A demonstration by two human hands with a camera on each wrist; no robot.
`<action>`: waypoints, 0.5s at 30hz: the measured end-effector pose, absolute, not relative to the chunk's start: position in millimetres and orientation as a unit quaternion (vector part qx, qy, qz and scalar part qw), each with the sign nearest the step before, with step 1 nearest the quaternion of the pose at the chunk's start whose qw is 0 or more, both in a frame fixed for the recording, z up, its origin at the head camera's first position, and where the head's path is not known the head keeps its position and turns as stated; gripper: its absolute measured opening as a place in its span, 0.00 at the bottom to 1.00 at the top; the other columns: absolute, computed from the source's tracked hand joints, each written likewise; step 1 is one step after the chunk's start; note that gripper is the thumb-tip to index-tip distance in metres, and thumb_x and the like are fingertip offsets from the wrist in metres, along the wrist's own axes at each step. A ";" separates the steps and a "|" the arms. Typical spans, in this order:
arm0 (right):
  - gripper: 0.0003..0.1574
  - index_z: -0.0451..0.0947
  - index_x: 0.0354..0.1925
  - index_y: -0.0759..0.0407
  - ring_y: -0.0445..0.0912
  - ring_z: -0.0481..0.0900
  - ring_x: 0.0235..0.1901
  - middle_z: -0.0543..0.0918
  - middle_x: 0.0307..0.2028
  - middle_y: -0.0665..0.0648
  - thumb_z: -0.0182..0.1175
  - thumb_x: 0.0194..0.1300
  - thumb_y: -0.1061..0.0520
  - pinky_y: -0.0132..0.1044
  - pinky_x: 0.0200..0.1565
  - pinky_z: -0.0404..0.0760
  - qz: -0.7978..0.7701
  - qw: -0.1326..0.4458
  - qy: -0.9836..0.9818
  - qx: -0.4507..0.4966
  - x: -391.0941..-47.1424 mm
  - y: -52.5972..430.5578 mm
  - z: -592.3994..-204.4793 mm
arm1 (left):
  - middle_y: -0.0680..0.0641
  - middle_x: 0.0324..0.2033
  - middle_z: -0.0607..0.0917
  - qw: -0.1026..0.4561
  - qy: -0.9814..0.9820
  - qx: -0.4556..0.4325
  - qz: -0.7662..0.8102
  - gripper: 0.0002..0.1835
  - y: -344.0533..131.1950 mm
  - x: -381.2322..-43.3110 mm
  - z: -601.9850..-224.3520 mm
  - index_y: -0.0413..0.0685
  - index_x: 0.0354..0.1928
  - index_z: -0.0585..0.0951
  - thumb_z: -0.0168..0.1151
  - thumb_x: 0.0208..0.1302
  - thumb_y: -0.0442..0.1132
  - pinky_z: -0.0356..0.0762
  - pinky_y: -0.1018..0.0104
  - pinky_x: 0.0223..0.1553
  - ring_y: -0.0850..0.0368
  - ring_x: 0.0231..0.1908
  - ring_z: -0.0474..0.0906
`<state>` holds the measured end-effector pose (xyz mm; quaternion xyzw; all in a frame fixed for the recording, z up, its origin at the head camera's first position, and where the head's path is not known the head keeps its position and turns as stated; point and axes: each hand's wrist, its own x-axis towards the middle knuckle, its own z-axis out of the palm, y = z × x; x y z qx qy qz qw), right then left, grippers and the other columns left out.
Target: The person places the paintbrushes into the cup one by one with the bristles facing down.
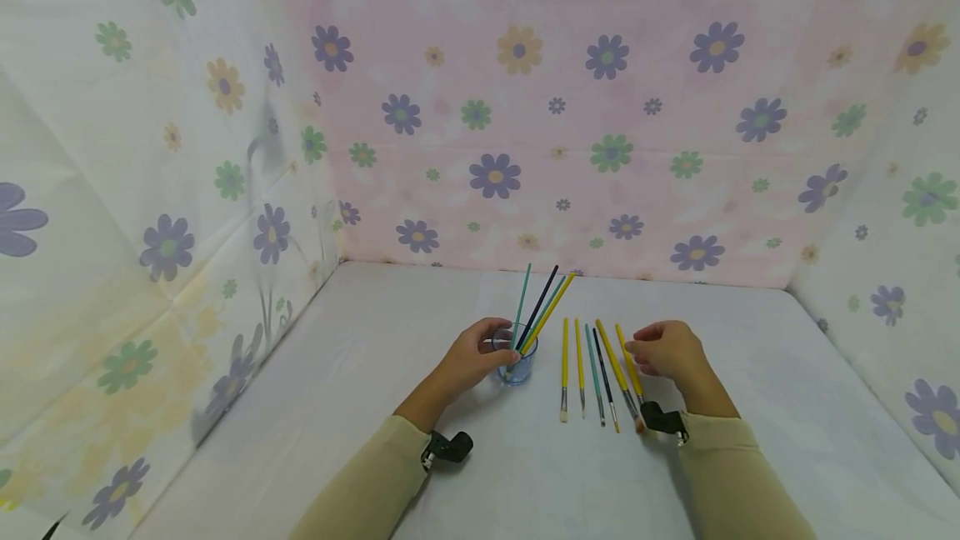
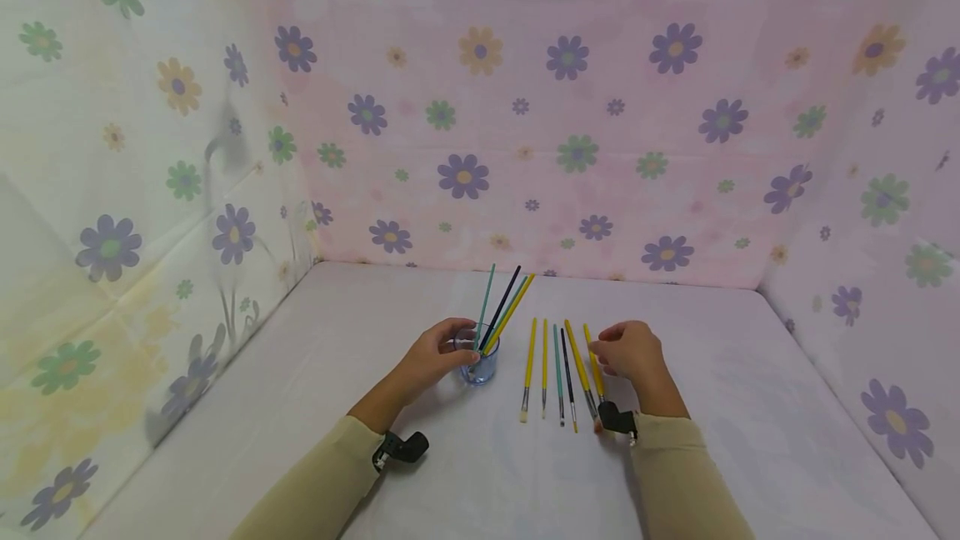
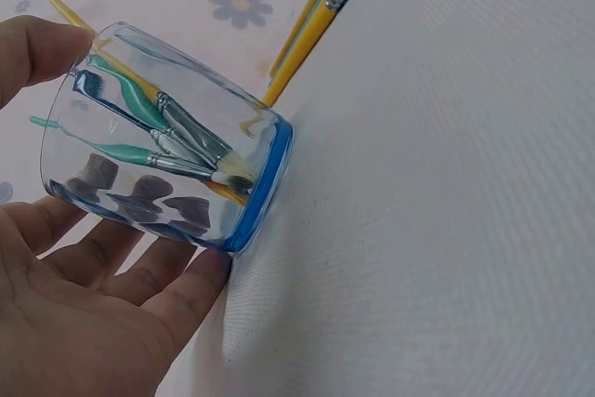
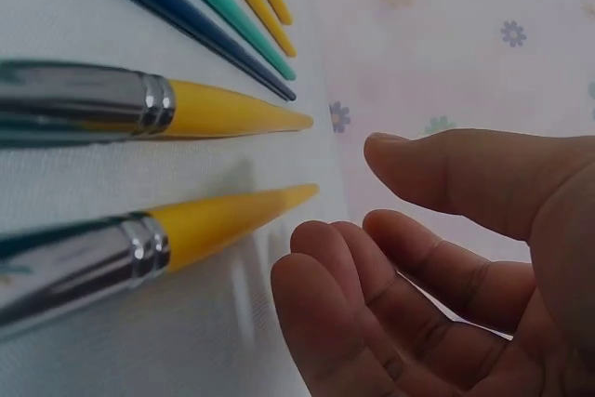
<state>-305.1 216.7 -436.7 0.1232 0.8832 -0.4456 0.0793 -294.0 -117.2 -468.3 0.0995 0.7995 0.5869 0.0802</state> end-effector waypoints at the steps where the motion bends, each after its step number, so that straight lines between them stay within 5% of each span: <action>1: 0.27 0.77 0.58 0.68 0.49 0.86 0.36 0.84 0.47 0.67 0.69 0.68 0.53 0.35 0.37 0.89 -0.438 0.082 0.886 0.124 -305.4 217.1 -437.8 | 0.51 0.62 0.82 0.080 0.800 0.099 0.587 0.31 -117.2 -294.0 -468.4 0.59 0.68 0.75 0.73 0.64 0.48 0.76 0.47 0.68 0.52 0.61 0.81; 7: 0.27 0.78 0.55 0.70 0.50 0.83 0.33 0.84 0.39 0.65 0.71 0.66 0.53 0.34 0.34 0.86 -0.397 0.099 0.905 0.119 -306.3 218.8 -441.5 | 0.51 0.62 0.82 0.078 0.800 0.100 0.586 0.31 -117.5 -294.7 -469.3 0.58 0.68 0.75 0.73 0.64 0.49 0.76 0.47 0.68 0.52 0.61 0.81; 15: 0.28 0.79 0.54 0.70 0.50 0.84 0.34 0.84 0.43 0.67 0.73 0.63 0.54 0.34 0.34 0.87 -0.386 0.114 0.907 0.127 -306.5 218.0 -444.4 | 0.50 0.63 0.82 0.076 0.800 0.105 0.586 0.31 -117.4 -293.1 -468.5 0.57 0.69 0.75 0.72 0.65 0.48 0.75 0.47 0.68 0.50 0.63 0.80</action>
